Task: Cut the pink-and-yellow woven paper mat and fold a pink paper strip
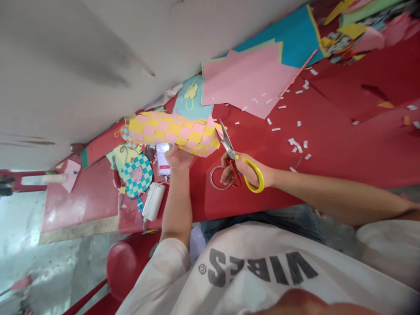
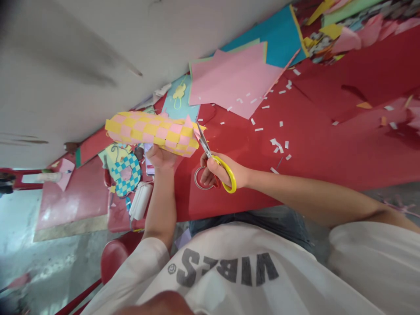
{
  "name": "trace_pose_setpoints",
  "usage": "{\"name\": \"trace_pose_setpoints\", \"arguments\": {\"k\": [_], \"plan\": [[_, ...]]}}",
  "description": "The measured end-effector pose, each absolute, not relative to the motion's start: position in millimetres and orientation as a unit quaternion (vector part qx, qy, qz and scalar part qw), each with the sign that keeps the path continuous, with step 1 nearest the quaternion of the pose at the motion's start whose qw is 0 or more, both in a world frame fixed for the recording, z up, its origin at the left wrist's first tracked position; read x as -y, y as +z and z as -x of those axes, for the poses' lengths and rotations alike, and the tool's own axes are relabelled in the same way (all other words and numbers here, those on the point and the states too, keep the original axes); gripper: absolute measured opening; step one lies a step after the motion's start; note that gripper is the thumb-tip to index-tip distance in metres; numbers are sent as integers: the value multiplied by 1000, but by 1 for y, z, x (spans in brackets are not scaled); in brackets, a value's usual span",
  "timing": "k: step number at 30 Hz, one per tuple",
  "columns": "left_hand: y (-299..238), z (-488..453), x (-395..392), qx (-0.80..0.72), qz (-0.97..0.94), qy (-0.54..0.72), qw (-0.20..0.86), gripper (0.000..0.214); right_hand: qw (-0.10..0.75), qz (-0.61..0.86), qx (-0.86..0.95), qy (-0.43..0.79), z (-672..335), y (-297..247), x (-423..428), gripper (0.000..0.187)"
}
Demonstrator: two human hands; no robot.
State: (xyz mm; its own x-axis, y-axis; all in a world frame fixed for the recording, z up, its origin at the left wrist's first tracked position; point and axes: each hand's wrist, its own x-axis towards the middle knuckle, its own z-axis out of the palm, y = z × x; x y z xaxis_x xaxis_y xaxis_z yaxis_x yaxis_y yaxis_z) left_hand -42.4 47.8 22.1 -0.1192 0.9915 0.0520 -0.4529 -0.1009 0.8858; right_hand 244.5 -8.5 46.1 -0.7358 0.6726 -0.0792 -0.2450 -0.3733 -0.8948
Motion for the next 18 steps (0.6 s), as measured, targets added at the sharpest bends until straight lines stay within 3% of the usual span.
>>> {"name": "trace_pose_setpoints", "arguments": {"k": [18], "plan": [[23, 44, -46, -370, -339, 653, 567, 58, 287, 309, 478, 771, -239, 52, 11, 79]]}}
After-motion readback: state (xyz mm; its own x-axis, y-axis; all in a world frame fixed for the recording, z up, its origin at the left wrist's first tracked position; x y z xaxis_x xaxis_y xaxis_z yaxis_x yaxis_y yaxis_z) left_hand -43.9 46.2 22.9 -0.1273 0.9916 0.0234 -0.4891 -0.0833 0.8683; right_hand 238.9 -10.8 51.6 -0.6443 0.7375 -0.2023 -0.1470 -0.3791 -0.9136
